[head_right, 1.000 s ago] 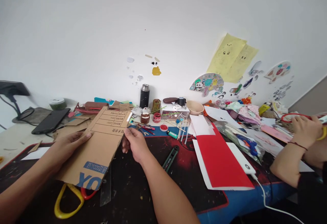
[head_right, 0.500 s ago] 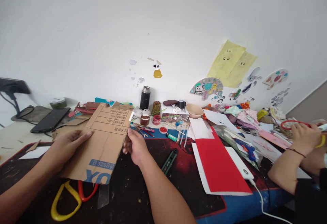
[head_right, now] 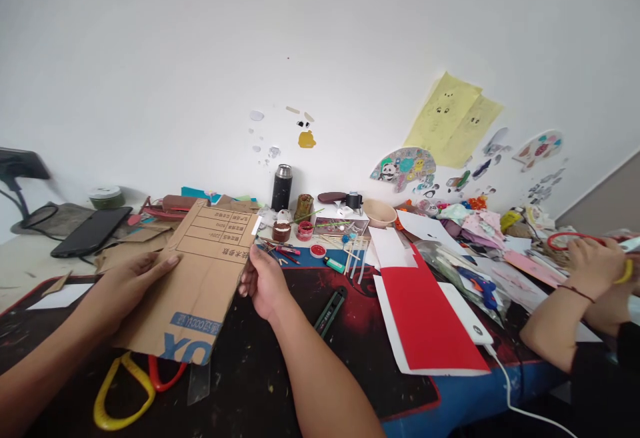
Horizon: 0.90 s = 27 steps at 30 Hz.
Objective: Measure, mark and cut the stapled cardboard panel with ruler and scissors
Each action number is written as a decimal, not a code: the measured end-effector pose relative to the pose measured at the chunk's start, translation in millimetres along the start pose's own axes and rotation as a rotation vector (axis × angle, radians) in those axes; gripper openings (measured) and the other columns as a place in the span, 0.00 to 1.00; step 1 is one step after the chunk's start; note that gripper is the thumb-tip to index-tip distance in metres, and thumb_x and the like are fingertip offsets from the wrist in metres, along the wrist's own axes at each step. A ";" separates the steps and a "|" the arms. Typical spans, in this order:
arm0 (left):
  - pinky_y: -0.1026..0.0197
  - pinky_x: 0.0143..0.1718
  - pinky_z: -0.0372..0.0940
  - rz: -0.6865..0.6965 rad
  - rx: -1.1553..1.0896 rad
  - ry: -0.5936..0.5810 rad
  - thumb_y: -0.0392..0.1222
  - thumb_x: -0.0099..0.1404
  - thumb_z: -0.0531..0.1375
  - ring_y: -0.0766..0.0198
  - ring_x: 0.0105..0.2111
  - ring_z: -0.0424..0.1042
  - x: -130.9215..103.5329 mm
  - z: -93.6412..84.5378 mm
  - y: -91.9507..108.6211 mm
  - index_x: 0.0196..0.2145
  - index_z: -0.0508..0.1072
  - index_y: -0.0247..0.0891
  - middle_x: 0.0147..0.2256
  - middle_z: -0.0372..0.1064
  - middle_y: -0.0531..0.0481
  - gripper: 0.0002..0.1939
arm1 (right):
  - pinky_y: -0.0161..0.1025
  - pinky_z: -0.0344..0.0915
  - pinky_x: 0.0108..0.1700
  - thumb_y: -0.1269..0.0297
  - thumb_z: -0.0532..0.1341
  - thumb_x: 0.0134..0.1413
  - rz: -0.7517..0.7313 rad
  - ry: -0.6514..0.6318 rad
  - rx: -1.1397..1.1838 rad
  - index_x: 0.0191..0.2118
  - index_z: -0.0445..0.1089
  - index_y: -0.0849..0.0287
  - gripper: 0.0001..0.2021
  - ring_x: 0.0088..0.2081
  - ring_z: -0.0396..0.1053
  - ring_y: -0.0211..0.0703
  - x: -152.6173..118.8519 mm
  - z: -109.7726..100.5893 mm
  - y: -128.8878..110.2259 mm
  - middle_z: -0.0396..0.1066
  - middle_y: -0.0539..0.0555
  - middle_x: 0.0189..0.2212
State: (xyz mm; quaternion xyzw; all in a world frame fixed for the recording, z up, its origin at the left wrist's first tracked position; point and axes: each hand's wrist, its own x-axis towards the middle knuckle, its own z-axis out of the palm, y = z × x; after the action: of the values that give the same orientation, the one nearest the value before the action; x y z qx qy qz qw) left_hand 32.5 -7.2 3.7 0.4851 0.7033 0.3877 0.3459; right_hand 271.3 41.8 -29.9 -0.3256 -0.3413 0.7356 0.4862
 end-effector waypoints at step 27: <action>0.50 0.35 0.79 -0.002 -0.017 0.005 0.86 0.52 0.62 0.37 0.41 0.87 9.6 0.4 -13.7 0.46 0.80 0.41 0.42 0.88 0.40 0.45 | 0.30 0.54 0.16 0.29 0.83 0.34 0.009 -0.110 0.048 0.32 0.70 0.55 0.37 0.16 0.61 0.33 2.2 -0.9 10.0 0.66 0.41 0.19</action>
State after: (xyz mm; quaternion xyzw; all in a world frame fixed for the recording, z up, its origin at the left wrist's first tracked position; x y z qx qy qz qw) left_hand 24.3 -1.2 -9.7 0.4807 0.7013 0.3944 0.3486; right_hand 266.5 41.0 -38.9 -0.2745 -0.3485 0.7626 0.4708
